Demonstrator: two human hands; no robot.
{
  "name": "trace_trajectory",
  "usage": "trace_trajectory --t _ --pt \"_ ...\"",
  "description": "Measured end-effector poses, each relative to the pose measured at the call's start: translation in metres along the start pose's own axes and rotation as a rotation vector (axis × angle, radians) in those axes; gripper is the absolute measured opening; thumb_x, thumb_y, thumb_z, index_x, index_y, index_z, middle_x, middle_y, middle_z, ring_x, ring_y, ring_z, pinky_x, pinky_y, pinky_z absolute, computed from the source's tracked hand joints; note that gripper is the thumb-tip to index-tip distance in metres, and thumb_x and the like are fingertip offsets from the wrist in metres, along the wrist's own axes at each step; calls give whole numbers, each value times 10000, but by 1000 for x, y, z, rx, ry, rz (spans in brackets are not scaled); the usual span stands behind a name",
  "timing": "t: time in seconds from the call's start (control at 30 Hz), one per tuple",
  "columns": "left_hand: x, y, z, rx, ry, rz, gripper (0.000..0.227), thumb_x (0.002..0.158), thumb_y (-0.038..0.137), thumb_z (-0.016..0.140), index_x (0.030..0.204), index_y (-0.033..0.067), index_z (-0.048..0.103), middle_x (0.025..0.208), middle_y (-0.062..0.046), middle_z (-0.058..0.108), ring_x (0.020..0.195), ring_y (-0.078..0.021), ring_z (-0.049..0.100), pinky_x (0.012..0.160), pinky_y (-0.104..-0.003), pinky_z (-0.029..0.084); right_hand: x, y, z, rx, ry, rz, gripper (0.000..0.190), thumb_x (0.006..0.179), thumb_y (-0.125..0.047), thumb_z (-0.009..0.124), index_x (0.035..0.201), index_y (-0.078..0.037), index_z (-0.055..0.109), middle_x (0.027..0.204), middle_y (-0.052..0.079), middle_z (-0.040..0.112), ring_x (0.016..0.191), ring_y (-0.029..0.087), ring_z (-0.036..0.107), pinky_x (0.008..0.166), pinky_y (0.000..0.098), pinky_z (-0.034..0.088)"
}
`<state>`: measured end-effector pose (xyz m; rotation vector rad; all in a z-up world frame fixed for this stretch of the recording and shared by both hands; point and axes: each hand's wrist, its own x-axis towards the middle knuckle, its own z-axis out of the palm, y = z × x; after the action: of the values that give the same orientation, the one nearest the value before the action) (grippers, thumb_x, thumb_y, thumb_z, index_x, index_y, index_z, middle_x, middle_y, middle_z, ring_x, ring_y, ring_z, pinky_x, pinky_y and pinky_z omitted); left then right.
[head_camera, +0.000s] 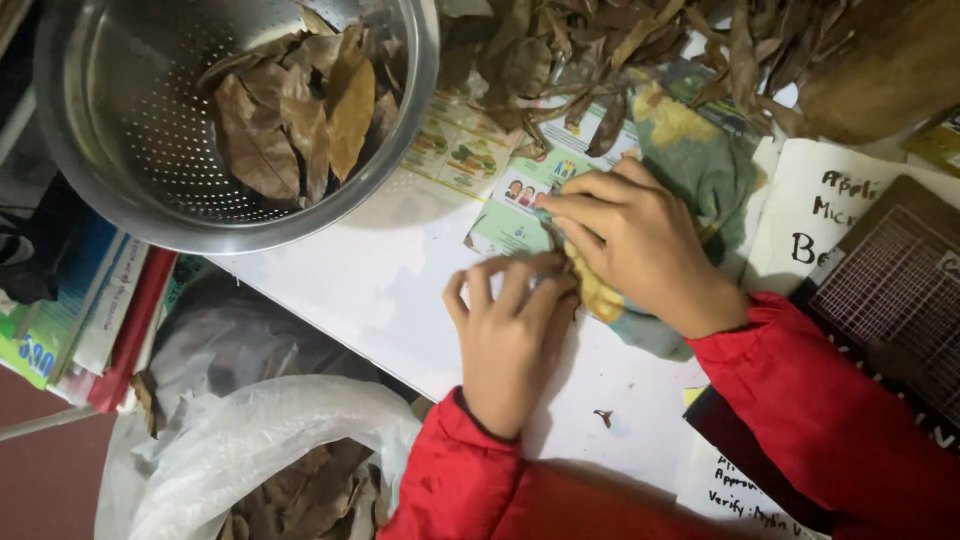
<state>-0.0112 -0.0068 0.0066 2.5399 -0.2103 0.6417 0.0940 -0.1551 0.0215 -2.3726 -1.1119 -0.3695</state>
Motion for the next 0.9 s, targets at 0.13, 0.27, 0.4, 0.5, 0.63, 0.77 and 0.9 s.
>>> trace_trajectory --t 0.13,0.27,0.4,0.5,0.63,0.77,0.9 --pt "-4 6 -7 38 -19 -67 137 885 304 673 951 190 634 1187 92 693 1064 -279 533 921 -488 284 2 9 -18 99 -202 -27 158 907 -32 742 1057 -34 795 1005 69 721 876 274 602 818 417 516" --pt "-2 9 -2 195 60 -131 147 982 379 686 979 234 665 1110 76 671 1025 -271 539 938 -471 292 -3 6 -27 279 -532 125 151 858 -128 748 1004 -117 788 1004 -19 684 985 184 612 947 381 501" --pt "-4 8 -1 264 46 -187 272 965 445 713 1201 310 701 1180 97 640 1035 -259 536 945 -454 310 7 0 -28 244 -309 183 117 929 -98 708 1003 -32 769 924 30 643 782 211 645 685 386 490" --pt "-3 3 4 175 85 -170 131 1031 309 645 1076 213 722 1172 62 653 909 -259 518 857 -433 347 5 1 -20 225 -178 155 35 910 -28 716 933 -2 711 918 85 678 793 233 656 740 381 507" --pt "-4 2 4 195 41 -200 141 1021 217 597 1087 250 716 1162 49 641 957 -271 500 902 -446 335 0 16 -7 23 -140 127 142 962 -34 732 1071 52 757 995 133 683 688 221 659 650 359 602" --pt "-3 4 2 193 62 -216 147 1007 311 655 1134 264 714 1125 68 649 961 -277 514 875 -450 337 -5 15 -2 40 -118 32 43 968 -17 726 974 24 735 921 94 631 753 201 614 661 315 573" --pt "-1 1 3 193 70 -204 120 1007 289 664 1111 273 722 1128 77 664 941 -276 522 854 -447 345 -9 24 2 138 -225 39 134 937 -95 729 1028 -1 759 966 87 676 728 150 603 655 240 577"
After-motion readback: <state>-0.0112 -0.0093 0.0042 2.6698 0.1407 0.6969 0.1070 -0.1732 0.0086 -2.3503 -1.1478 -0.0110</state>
